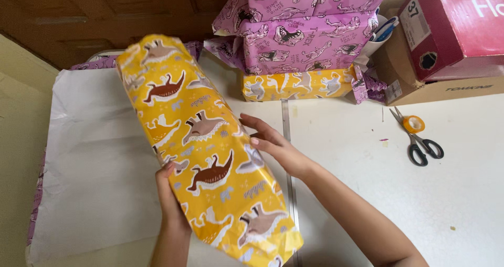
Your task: The person wraps a rectangular box with yellow dinosaur-patterned wrapping paper. They fold the paper edges, apply clear tape to secure the folds, and use scissors to cut tape. The wrapped box is then placed into a matching yellow gift bag.
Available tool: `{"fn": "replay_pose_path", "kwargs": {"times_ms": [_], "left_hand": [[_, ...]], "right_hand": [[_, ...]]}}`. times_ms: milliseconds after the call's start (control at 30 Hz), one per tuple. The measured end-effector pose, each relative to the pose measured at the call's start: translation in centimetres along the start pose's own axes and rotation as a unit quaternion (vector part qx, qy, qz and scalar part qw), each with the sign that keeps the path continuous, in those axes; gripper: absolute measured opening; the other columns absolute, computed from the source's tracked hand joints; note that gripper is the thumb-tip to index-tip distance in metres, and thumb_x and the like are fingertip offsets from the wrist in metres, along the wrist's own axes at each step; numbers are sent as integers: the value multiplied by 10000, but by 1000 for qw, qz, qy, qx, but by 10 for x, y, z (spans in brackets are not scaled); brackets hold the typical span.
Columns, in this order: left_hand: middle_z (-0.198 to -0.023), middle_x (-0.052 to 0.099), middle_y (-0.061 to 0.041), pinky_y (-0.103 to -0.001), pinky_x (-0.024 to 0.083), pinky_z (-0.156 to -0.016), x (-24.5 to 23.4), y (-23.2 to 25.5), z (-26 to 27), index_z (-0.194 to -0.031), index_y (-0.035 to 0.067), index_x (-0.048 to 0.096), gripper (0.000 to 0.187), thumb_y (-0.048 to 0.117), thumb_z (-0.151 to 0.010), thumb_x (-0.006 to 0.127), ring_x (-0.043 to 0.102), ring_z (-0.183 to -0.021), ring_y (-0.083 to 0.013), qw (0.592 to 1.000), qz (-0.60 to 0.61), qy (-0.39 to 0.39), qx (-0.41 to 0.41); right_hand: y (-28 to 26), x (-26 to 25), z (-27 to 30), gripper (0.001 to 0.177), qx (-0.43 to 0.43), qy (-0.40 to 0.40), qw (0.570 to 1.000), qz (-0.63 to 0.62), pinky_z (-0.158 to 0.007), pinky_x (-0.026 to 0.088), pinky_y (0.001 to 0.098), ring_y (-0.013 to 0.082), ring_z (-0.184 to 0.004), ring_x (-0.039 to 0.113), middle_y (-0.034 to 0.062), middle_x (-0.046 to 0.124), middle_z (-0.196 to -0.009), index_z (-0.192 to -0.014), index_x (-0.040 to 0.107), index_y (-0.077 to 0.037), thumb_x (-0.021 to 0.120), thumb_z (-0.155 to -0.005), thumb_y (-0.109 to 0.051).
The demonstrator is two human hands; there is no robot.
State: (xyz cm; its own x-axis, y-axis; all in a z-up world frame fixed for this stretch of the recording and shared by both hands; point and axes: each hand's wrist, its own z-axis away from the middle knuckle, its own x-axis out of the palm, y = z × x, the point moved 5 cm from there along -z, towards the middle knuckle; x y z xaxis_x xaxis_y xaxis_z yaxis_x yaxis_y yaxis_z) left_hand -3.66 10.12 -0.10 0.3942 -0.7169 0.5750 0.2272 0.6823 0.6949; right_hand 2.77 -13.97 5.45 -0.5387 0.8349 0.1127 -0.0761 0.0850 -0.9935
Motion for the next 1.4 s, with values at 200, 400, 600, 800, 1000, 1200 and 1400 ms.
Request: {"fn": "replay_pose_path", "kwargs": {"times_ms": [200, 400, 600, 800, 1000, 1200, 1400], "left_hand": [[-1314, 613, -88, -444, 482, -998, 38, -42, -17, -1392, 121, 504, 644, 443, -837, 562, 608, -1188, -258, 997, 73, -11, -12], [-1364, 530, -49, -462, 484, -1009, 50, -89, -17, -1452, 228, 342, 707, 398, -815, 597, 550, -1258, -218, 996, 30, 77, 30], [-1455, 480, -20, -430, 435, -1043, 80, -117, -17, -1513, 233, 184, 772, 389, -879, 597, 502, -1307, -185, 997, 30, 61, 32], [-1512, 453, 7, -364, 315, -1152, 79, -115, -2, -1546, 167, 267, 741, 349, -932, 640, 440, -1354, -111, 997, -51, 25, 58], [-1478, 527, -80, -398, 355, -1138, 44, -119, -5, -1489, 84, 443, 622, 447, -997, 563, 495, -1356, -209, 995, 51, 78, 27], [-1267, 597, -52, -393, 443, -973, 41, -109, -6, -1385, 108, 499, 495, 390, -992, 605, 571, -1115, -204, 997, -27, 56, 36], [-1157, 625, -48, -367, 512, -832, 70, -97, 6, -1231, 166, 459, 393, 327, -938, 667, 636, -896, -184, 996, -50, 46, 51]], "right_hand": [[10, -37, 12, 693, 69, -26, 996, 51, -1194, 281, 358, 206, -1462, 414, 104, 454, -1600, -1553, 399, -45, 513, -989, -431], [1, -79, 54, 650, 151, 1, 983, 104, -1074, 443, 390, 211, -1292, 565, 107, 598, -1463, -1516, 475, -80, 548, -961, -411], [-15, -111, 99, 635, 94, 118, 964, 217, -1045, 453, 356, 195, -1154, 600, 69, 640, -1368, -1486, 512, -78, 629, -925, -352], [-2, -127, 140, 548, 9, 187, 948, 256, -1064, 415, 349, 199, -1224, 570, 85, 621, -1406, -1449, 543, -41, 576, -983, -327], [30, -146, 170, 493, 13, 233, 959, 160, -1141, 385, 350, 188, -1334, 551, 90, 618, -1427, -1428, 552, -40, 466, -1046, -339], [29, -154, 184, 452, -16, 305, 938, 161, -1104, 412, 365, 209, -1259, 553, 105, 642, -1348, -1416, 577, -33, 493, -1058, -294], [14, -142, 170, 613, -97, 377, 892, 232, -1130, 384, 391, 224, -1364, 444, 103, 394, -1553, -1553, 345, -47, 561, -1028, -276]]}}
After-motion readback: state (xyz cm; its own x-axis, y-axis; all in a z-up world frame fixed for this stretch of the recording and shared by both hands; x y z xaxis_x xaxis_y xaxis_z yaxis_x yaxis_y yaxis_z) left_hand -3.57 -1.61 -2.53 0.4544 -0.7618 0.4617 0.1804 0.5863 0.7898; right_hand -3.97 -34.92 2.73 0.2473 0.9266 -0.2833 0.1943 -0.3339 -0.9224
